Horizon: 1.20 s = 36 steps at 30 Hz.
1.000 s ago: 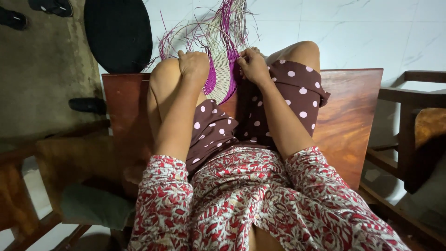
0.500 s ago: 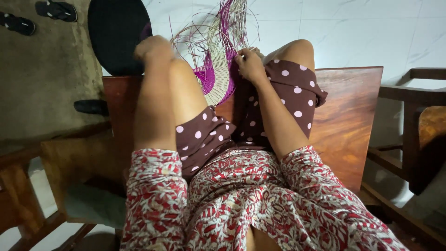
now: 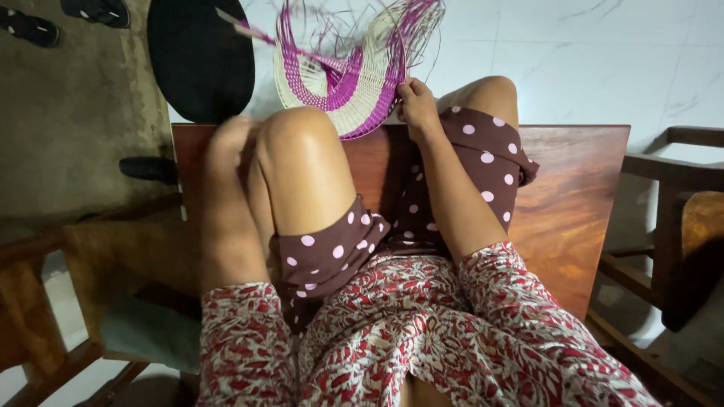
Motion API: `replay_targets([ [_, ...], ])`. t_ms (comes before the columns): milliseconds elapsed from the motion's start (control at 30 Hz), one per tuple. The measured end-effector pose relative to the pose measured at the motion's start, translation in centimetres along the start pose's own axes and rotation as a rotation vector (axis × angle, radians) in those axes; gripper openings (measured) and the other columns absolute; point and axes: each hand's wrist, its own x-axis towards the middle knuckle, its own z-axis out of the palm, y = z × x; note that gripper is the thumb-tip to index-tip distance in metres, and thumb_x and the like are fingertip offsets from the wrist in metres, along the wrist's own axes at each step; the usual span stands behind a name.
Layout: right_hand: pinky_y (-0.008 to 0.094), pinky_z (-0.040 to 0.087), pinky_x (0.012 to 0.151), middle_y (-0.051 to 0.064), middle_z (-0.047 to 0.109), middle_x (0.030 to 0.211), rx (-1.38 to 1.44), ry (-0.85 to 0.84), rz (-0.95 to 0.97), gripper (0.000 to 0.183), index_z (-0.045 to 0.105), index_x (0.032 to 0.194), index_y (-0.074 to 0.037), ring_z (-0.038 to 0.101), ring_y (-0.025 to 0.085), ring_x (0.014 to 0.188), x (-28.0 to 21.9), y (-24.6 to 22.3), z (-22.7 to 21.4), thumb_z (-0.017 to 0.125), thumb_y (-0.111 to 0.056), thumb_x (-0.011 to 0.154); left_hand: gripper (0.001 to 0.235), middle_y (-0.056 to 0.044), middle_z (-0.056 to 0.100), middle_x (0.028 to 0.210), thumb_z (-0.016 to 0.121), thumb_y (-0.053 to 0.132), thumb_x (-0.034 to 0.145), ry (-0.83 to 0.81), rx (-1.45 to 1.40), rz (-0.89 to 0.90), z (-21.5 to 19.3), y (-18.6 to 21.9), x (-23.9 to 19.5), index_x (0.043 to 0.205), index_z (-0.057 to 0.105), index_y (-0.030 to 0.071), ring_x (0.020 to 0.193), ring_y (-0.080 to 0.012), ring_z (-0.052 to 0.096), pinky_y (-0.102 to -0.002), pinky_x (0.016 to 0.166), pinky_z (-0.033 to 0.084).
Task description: The person weaves a basket using purple and natural-colored reeds, interlacing strands by hand while seated cross-legged. The basket gradually takes shape as the person continues to weave the material around the frame.
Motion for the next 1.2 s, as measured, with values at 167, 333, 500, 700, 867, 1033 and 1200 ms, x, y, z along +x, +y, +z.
replay_targets([
  [167, 0.022, 0.04, 0.048, -0.001, 0.055, 0.073, 0.032, -0.221, -0.125, 0.012, 0.057, 0.102, -0.017, 0.052, 0.009, 0.055, -1.3, -1.3, 1.3, 0.047, -0.015, 0.107, 0.031, -0.007, 0.069, 0.127, 0.057, 0.022, 0.098, -0.151, -0.367, 0.337, 5.1, -5.0, 11.1, 0.124, 0.068, 0.009, 0.115, -0.0197, 0.061, -0.037, 0.106, 0.04],
  [333, 0.022, 0.044, 0.057, -0.001, 0.056, 0.07, -0.07, -0.345, -0.136, 0.01, 0.052, 0.102, -0.017, 0.055, 0.008, 0.061, -2.3, -2.2, 2.1, 0.047, -0.023, 0.109, 0.042, -0.008, 0.07, 0.115, 0.057, 0.036, 0.091, -0.254, -0.726, 0.395, 2.4, -0.2, 5.4, 0.117, 0.071, 0.007, 0.102, -0.0212, 0.062, -0.04, 0.096, 0.045],
  [500, 0.021, 0.048, 0.052, -0.003, 0.051, 0.074, -0.186, -0.354, -0.214, 0.008, 0.056, 0.107, -0.016, 0.053, 0.006, 0.057, -2.5, -2.1, 2.0, 0.049, -0.019, 0.109, 0.054, -0.008, 0.071, 0.102, 0.058, 0.05, 0.083, -0.373, -1.089, 0.444, 1.9, 2.3, 2.7, 0.111, 0.074, 0.006, 0.089, -0.0228, 0.064, -0.043, 0.086, 0.05],
  [700, 0.026, 0.055, 0.045, 0.004, 0.058, 0.072, -0.179, -0.307, -0.303, 0.018, 0.068, 0.118, -0.01, 0.065, 0.015, 0.057, -1.4, 0.1, 1.2, 0.056, -0.011, 0.104, 0.071, -0.009, 0.073, 0.088, 0.059, 0.066, 0.075, -0.504, -1.523, 0.499, 1.1, 4.9, 0.0, 0.103, 0.078, 0.004, 0.073, -0.0247, 0.066, -0.047, 0.074, 0.055],
  [867, 0.023, 0.048, 0.05, 0.0, 0.058, 0.064, -0.482, -0.271, -0.187, 0.01, 0.06, 0.112, -0.015, 0.055, 0.01, 0.05, -4.0, -3.4, 1.2, 0.05, -0.017, 0.108, 0.057, -0.007, 0.074, 0.078, 0.072, 0.057, 0.072, -0.387, -1.917, 0.429, 0.8, 2.7, 1.5, 0.094, 0.078, 0.005, 0.06, -0.0199, 0.063, -0.04, 0.066, 0.056],
  [1033, 0.032, 0.056, 0.057, 0.006, 0.07, 0.071, -0.806, -0.112, -0.107, 0.023, 0.063, 0.12, -0.005, 0.065, 0.016, 0.055, -4.6, -3.5, 0.7, 0.049, -0.017, 0.105, 0.017, 0.004, 0.056, 0.07, 0.076, 0.021, 0.092, -0.056, -1.864, 0.348, -0.2, -7.0, 11.9, 0.09, 0.06, 0.015, 0.047, -0.0095, 0.047, -0.029, 0.054, 0.047],
  [1200, 0.035, 0.057, 0.056, 0.01, 0.075, 0.078, -0.949, -0.022, -0.094, 0.021, 0.065, 0.105, -0.006, 0.071, 0.02, 0.059, -4.1, -2.3, 0.8, 0.049, -0.019, 0.102, 0.011, -0.006, 0.051, 0.055, 0.068, 0.002, 0.081, 0.729, -1.798, -0.024, -3.9, -8.3, 9.0, 0.073, 0.062, 0.007, 0.046, -0.0255, 0.055, -0.039, 0.049, 0.047],
])
